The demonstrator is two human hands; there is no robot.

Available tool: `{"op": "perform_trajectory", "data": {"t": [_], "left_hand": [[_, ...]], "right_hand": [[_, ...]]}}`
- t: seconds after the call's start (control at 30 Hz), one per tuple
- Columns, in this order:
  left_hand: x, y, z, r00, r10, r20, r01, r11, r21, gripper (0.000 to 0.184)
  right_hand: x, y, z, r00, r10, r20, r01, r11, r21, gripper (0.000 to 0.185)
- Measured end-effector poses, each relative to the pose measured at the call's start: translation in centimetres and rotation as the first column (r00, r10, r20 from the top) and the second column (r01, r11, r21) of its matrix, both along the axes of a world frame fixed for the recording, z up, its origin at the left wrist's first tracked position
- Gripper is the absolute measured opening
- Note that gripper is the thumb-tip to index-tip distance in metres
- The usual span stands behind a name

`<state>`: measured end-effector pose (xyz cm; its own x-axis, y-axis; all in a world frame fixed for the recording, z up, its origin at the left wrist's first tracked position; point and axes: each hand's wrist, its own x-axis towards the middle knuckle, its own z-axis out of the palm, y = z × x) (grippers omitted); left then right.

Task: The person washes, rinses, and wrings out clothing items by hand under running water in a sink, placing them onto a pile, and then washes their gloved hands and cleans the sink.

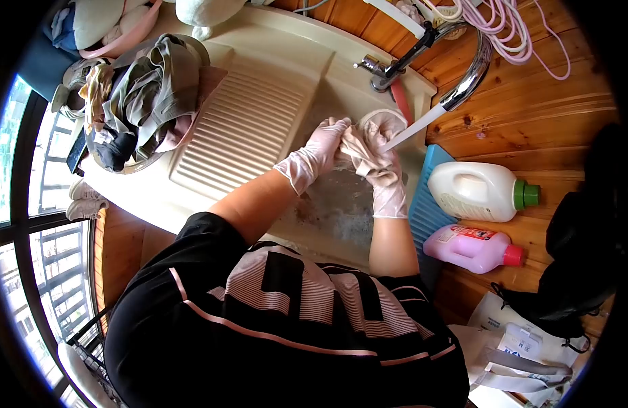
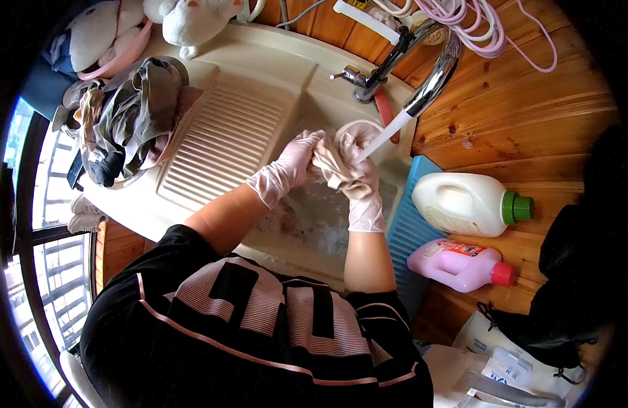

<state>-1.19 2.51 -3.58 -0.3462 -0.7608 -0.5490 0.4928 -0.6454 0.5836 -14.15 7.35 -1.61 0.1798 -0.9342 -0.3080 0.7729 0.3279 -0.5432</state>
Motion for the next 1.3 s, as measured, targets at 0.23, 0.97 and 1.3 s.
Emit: {"op": "perform_trajectory", "data": {"t": [0.23, 0.97, 1.3], "left_hand": [[1.5, 1.9, 0.2, 0.783, -0.148, -0.604, 0.336, 0.919, 0.209, 0.052], [1.0, -0.2, 4.3, 0.669, 0.281, 0.688, 0.381, 0.666, -0.642, 0.028], [1.9, 0.5, 3.8, 0.804, -0.144, -0.578, 0.27, 0.953, 0.139, 0.066]], "right_hand": [[0.5, -0.2, -1.1, 0.962, -0.056, -0.268, 0.067, 0.997, 0.031, 0.029], [2.2, 1.5, 1.2, 0.732, -0.348, -0.586, 0.335, 0.933, -0.135, 0.037], [3.4, 0.3, 5.1, 0.722, -0.365, -0.588, 0.435, 0.9, -0.024, 0.037]]}}
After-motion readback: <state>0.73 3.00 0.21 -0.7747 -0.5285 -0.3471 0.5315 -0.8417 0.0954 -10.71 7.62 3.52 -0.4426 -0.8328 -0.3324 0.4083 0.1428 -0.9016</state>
